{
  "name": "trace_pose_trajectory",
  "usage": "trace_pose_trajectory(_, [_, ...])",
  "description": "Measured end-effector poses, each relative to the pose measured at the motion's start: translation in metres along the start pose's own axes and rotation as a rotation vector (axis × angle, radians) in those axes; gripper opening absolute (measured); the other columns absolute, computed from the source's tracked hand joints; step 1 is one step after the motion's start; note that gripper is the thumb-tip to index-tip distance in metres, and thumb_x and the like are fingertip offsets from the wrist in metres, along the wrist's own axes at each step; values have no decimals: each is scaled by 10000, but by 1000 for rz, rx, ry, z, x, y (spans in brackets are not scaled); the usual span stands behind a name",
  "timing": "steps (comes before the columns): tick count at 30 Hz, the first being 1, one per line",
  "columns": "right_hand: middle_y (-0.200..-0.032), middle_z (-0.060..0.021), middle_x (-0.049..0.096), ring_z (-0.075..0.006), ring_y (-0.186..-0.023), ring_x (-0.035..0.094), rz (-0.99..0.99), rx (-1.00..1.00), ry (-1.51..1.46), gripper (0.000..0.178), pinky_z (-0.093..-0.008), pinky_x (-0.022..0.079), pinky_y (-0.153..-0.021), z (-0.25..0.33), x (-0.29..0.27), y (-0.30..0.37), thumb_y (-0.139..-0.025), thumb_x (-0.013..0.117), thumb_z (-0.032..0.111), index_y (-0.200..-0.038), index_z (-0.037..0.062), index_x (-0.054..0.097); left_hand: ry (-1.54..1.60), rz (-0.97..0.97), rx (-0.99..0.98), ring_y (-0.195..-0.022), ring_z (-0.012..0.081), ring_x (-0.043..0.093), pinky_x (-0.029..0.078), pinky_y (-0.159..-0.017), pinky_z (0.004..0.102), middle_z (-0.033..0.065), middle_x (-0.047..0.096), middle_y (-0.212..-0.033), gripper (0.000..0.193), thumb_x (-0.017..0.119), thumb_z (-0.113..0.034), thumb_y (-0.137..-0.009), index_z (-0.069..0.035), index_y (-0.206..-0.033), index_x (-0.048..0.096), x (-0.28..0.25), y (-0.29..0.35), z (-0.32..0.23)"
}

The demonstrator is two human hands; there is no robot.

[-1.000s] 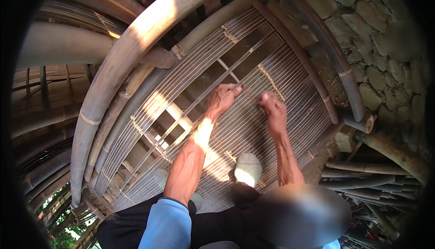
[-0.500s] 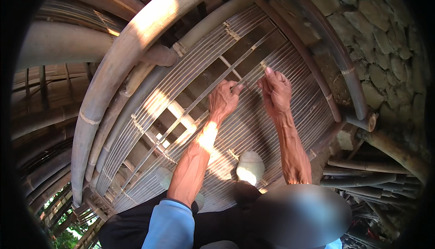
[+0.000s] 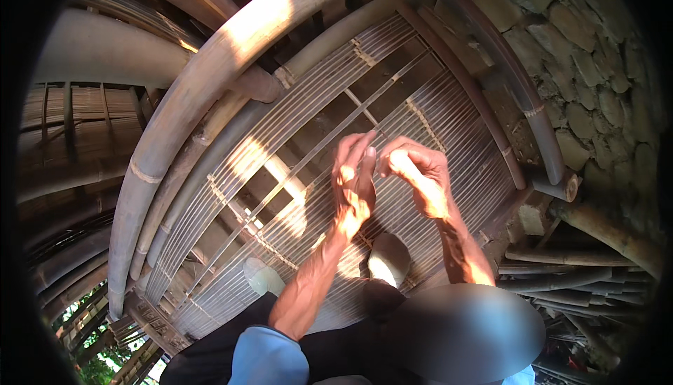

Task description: The person weaves thin bamboo strips into a frame by hand, threading the strips through existing vertical slats and pulling them tight.

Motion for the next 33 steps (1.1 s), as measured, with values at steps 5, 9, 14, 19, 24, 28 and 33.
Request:
trace_pose_trajectory(5, [-936,-72,647,-200,-918,593,262,-255,668,175,-350,515,-797,77,32,-43,-898,770,203,-1006,65,784,1376,243,-641,-937,257,706,584,-845,436,129,691,-1071,609,398,-584,-1057,-64,-1337,546,6,16,-62])
trace_pose_trajectory(9, [-900,-38,621,-184,-883,572,343,-144,925,338,-363,491,-797,98,-1,-60,-779,872,349,-948,62,815,1080,609,-589,-508,62,393,332,-448,215,-5,519,-644,550,588,-441,-1028,95,-1136,649,-44,11,-30])
trace_pose_trajectory(14, [-1000,-108,701,-255,-971,633,398,130,1154,393,-434,515,-883,51,-65,-71,-842,796,440,-880,49,802,394,89,-599,-520,35,404,320,-452,211,-32,560,-658,212,746,-163,-917,44,-962,752,-124,3,67])
trace_pose_trajectory(19, [-967,-179,726,-366,-990,655,491,-66,1353,252,-540,497,-906,-24,-54,-85,-898,660,290,-1011,101,782,-724,-199,-106,-565,200,692,518,-551,332,108,713,-636,142,797,-209,-781,-68,-762,789,-110,0,65])
trace_pose_trajectory(24, [-948,-177,742,-387,-940,694,582,229,1472,327,-579,472,-964,-101,-65,-106,-891,549,247,-1140,160,743,-665,-15,-163,-681,365,726,565,-657,441,181,722,-725,189,727,-246,-851,-68,-824,782,-18,-37,53])
trace_pose_trajectory(28, [-983,-212,731,-406,-958,691,568,213,1475,400,-601,476,-925,-117,-64,-110,-891,547,280,-1239,134,679,-600,-3,-288,-840,449,709,560,-756,500,245,719,-843,241,676,-264,-902,-48,-894,782,18,-60,72])
trace_pose_trajectory(33, [-972,-183,755,-385,-974,707,594,347,1508,322,-611,440,-973,-137,-61,-116,-856,537,298,-1046,137,740,-481,111,-527,-1041,475,674,531,-896,546,270,726,-1045,240,611,-194,-902,-15,-972,754,53,-80,107])
Point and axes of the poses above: each hand's wrist, its own y-axis away from the middle knuckle, its own x-axis out of the palm, z = x × y, the point moved 8 cm from there along -y, towards the middle knuckle
